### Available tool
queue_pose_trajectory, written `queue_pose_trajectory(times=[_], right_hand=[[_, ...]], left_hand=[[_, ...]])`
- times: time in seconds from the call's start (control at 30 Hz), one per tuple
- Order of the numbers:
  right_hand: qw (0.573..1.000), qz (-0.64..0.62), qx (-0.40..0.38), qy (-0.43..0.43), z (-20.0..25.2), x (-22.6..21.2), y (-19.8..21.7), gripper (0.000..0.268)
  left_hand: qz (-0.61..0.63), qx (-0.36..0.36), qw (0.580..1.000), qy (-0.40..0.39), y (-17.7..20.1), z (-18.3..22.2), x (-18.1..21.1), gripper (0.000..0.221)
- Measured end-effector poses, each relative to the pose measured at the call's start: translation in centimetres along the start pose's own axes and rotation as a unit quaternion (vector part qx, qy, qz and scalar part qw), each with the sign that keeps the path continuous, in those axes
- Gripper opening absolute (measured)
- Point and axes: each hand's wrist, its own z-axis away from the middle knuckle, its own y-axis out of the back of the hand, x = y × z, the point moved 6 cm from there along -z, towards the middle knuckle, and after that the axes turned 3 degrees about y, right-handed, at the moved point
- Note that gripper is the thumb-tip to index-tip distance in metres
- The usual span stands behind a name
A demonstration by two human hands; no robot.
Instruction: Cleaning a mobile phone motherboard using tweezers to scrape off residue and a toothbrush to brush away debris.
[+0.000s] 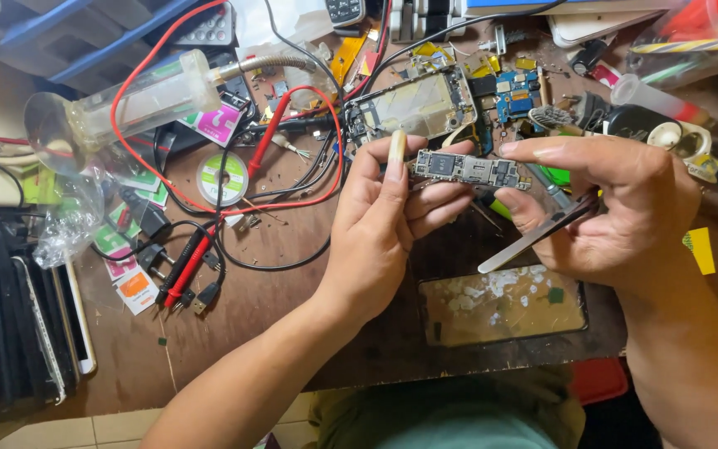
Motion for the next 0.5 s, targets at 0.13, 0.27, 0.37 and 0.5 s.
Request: queue_pose_trajectory(times=[0.13, 0.27, 0.37, 0.5], right_hand=[[0.997, 0.012, 0.031, 0.071, 0.4, -0.2, 0.1, 0.033], [0.996, 0.040, 0.026, 0.069, 0.5, 0.1, 0.3, 0.033], [0.999, 0.041, 0.026, 0.015, 0.3, 0.1, 0.5, 0.027], [0.998, -0.018, 0.036, 0.050, -0.2, -0.1, 0.9, 0.026]], left_hand=[[-0.001, -0.005, 1.000, -0.011, -0.2, 0.1, 0.3, 0.024], [0.014, -0.026, 0.999, -0.012, -0.2, 0.4, 0.5, 0.028], [0.020, -0.075, 0.997, -0.025, -1.0, 0.8, 1.0, 0.046], [-0.034, -0.106, 0.994, -0.020, -2.4, 1.2, 1.6, 0.077]])
